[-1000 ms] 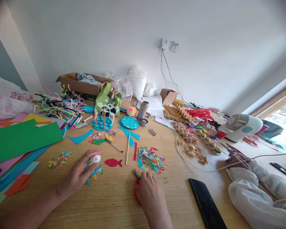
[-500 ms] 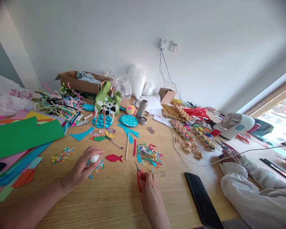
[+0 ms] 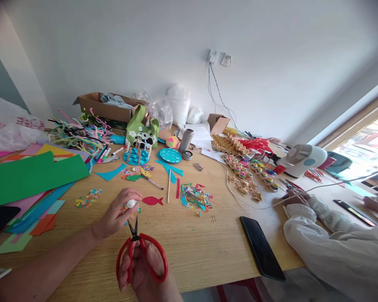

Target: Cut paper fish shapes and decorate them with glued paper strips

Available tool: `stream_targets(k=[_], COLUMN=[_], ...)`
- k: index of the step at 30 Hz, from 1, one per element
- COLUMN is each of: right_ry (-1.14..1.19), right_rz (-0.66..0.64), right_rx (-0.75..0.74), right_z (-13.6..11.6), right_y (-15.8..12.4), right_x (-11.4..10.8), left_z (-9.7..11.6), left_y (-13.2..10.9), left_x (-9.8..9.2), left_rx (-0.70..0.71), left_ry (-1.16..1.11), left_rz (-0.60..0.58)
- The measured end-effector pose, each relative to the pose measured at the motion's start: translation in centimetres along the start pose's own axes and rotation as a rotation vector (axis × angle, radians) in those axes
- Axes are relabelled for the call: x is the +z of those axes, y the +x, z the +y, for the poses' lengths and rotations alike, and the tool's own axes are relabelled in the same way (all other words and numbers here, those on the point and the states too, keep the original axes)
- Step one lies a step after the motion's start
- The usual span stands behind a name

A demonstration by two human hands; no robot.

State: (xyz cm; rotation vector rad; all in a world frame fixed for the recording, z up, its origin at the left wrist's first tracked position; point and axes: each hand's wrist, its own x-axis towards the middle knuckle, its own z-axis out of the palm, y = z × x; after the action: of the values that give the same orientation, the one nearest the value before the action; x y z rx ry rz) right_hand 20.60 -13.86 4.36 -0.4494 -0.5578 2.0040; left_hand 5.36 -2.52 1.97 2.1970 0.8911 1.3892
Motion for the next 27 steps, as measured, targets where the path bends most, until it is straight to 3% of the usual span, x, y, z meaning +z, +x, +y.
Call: stream_targets(k=[6,27], right_ry=[0.159,0.297], right_rz=[0.023,0.086], right_rx=[-0.027,0.056], right_z=[0.7,0.6], right_y=[0.9,1.1], right_x=[1.6,2.1], left_z=[0.3,0.5], left_y=[0.1,0.2], left_x=[-0.1,-0.4], left_rx=[0.026,0.041], left_ry=[0.026,0.090], left_rz=[-0.003,0.019])
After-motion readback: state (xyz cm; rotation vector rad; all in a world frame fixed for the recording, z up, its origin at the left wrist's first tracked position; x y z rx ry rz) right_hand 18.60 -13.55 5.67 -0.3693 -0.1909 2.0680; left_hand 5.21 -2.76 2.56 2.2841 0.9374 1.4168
